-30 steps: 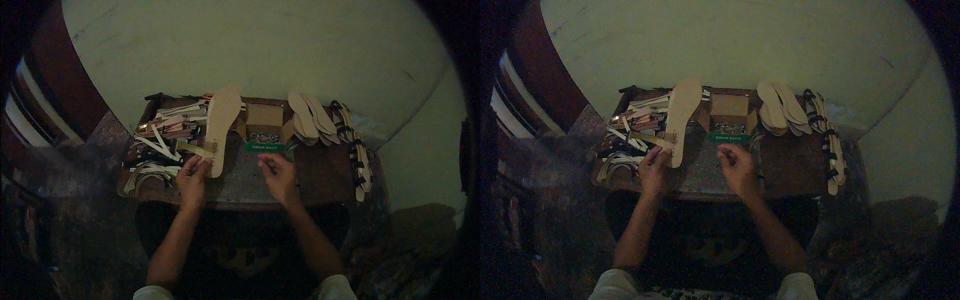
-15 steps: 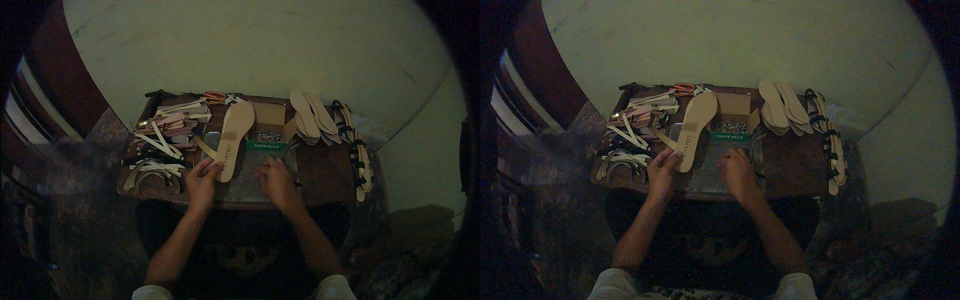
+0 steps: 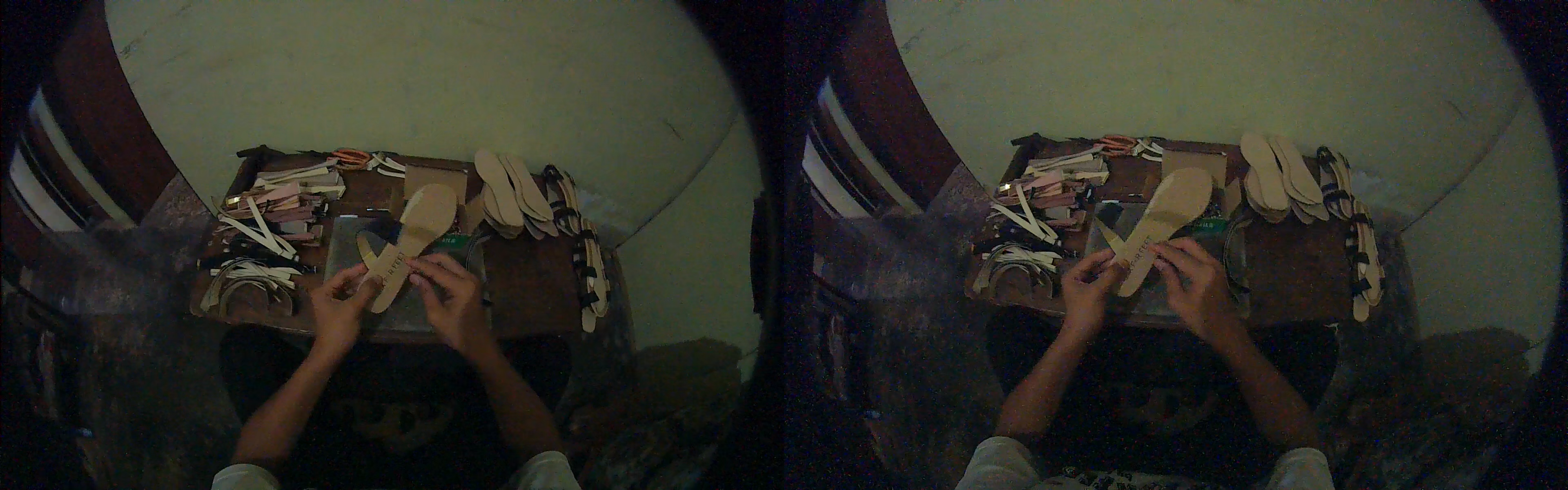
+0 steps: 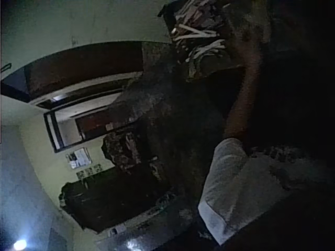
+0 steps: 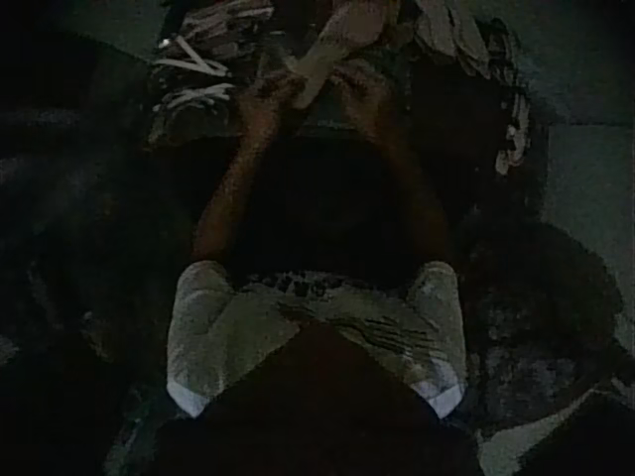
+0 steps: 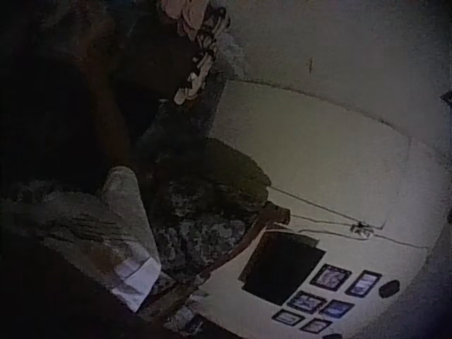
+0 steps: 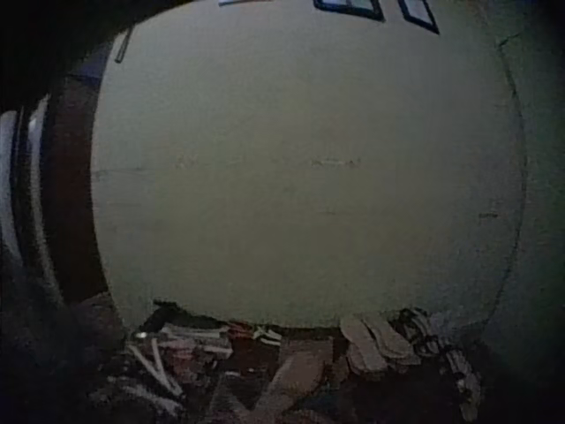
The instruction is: The person assembles a sandal by attaching a black strap to a beige sole using a nail and hammer. They position the strap, insert the nail, and hammer it into the sole to secure it.
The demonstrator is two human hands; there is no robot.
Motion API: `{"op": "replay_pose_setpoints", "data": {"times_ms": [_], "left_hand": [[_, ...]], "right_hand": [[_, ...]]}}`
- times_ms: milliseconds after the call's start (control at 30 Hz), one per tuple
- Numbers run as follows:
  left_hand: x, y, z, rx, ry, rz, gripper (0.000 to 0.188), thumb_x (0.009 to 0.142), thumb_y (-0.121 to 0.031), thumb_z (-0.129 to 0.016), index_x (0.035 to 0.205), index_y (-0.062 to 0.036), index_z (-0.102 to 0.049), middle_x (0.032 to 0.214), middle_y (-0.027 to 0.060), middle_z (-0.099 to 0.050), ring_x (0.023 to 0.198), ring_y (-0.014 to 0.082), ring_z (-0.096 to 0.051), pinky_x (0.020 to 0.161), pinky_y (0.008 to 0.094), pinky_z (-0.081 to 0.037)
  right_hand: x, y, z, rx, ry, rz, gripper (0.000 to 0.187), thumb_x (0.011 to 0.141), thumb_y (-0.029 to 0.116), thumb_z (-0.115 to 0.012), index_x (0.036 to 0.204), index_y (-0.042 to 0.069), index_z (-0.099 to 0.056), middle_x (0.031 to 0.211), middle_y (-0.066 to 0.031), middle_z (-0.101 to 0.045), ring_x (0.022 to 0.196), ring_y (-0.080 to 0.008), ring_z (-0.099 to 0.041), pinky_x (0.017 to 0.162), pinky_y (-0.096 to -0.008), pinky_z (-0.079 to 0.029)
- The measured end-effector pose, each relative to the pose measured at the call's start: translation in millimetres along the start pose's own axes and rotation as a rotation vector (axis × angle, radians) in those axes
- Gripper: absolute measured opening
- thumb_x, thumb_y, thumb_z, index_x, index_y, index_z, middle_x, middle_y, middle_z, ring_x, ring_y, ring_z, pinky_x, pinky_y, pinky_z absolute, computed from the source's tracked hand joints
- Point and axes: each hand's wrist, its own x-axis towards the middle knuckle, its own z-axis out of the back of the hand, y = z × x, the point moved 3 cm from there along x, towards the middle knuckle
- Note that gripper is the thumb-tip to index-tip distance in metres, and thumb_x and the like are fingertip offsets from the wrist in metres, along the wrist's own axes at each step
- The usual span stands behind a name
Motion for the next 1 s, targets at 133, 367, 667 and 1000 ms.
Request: {"op": "replay_pose_setpoints", "data": {"times_ms": [133, 367, 667, 1000], "left_hand": [[-9.1, -7.8, -9.1, 0.041, 0.088, -0.043, 0.031, 0.085, -0.008, -0.073, 0.112, 0.0048, -0.067, 0.1, 0.0106, -0.07, 0.088, 0.0134, -0.066, 0.079, 0.0273, -0.053], [-13.2, -3.1, -10.3, 0.055, 0.201, -0.177, 0.031, 0.084, -0.006, -0.073, 0.112, 0.0038, -0.067, 0.102, 0.0093, -0.069, 0.09, 0.0119, -0.064, 0.079, 0.026, -0.052], [-13.9, -8.0, -7.7, 0.123, 0.215, -0.159, 0.031, 0.084, -0.007, -0.072, 0.113, 0.002, -0.067, 0.102, 0.0087, -0.07, 0.094, 0.0115, -0.063, 0.082, 0.0264, -0.051], [-14.0, -5.8, -11.0, 0.088, 0.22, -0.173, 0.029, 0.085, -0.01, -0.073, 0.11, 0.0033, -0.067, 0.102, 0.0098, -0.07, 0.091, 0.014, -0.066, 0.083, 0.029, -0.053]], "right_hand": [[-9.7, -7.4, 1.0, -0.005, 0.026, 0.011, 0.015, 0.083, 0.003, -0.069, 0.099, 0.002, -0.07, 0.099, -0.0148, -0.069, 0.092, -0.0297, -0.067, 0.082, -0.0358, -0.052], [-15.1, -13.2, -1.4, 0.026, 0.069, 0.062, 0.014, 0.081, 0.007, -0.073, 0.095, 0.006, -0.072, 0.09, -0.0092, -0.073, 0.087, -0.0251, -0.07, 0.085, -0.0353, -0.052], [-21.3, -10.1, -5.4, -0.144, 0.152, 0.035, 0.012, 0.086, 0.005, -0.067, 0.097, 0.002, -0.07, 0.101, -0.0112, -0.069, 0.099, -0.023, -0.065, 0.09, -0.0334, -0.049], [-14.7, -7.0, -0.6, -0.077, 0.153, 0.107, 0.013, 0.081, -0.001, -0.069, 0.093, 0.0, -0.071, 0.095, -0.01, -0.065, 0.094, -0.0246, -0.064, 0.087, -0.0338, -0.05]]}}
